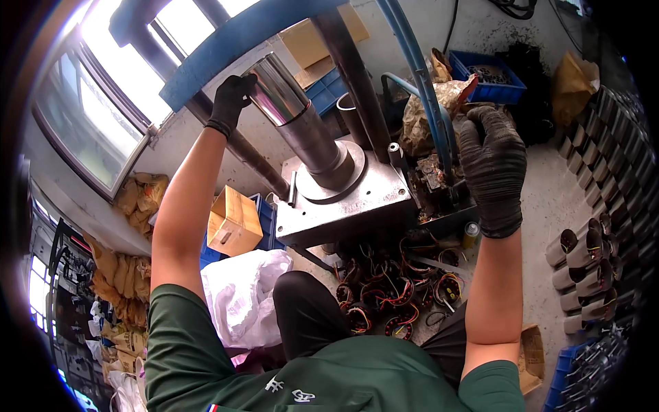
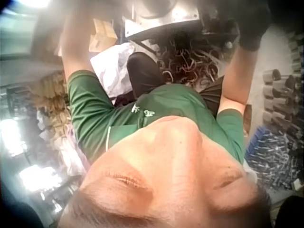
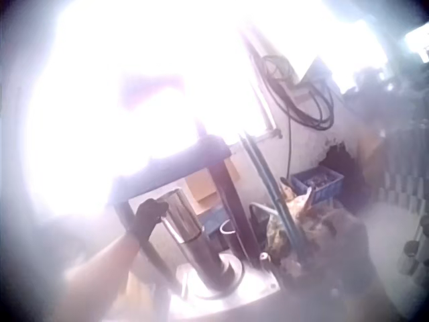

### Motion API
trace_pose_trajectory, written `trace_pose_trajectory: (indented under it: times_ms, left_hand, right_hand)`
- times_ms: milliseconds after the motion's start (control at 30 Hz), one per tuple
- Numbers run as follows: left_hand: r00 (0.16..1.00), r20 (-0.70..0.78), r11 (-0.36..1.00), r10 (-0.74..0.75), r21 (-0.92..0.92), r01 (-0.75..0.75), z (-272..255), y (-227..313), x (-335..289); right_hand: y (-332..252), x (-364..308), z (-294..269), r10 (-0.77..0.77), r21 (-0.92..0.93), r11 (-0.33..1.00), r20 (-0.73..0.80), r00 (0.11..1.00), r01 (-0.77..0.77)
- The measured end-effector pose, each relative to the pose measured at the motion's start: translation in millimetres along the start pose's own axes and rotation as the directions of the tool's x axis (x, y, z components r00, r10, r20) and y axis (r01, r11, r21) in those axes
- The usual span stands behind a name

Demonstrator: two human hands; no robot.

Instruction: The person picks up a metal cylinder and places it onto a mechanical press before inserting a wire-wound stator into a sleeve, using a small pick to arrange the internal wires.

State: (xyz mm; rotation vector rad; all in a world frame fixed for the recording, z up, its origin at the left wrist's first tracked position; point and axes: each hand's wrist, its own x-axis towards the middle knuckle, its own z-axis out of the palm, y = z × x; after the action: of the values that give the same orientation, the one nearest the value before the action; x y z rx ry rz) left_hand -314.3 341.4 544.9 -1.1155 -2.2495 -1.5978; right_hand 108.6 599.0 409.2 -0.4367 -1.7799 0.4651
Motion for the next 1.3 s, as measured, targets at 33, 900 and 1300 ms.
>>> trace_pose_trajectory:
  times_ms: [33,900,1300]
  left_hand:
    - [1.000,0.014,1.000,0.006,0.027,-0.006,0,1,2]
    - [0.901,-0.133,0.901,0.412,0.210,-0.381,-2,-61,8]
    - [0.913,-0.354,0.974,-0.201,-0.172,0.147,165,-178,-241]
  right_hand:
    - [-2,0,-2,0.011,0.010,1.000,0.029,1.000,-0.011]
    - [-19,-6,-14,-0.151,-0.120,0.972,0.341,0.928,0.202]
    - [-19,-47,-92,0.051,-0.145,0.846,0.980,0.192,0.514]
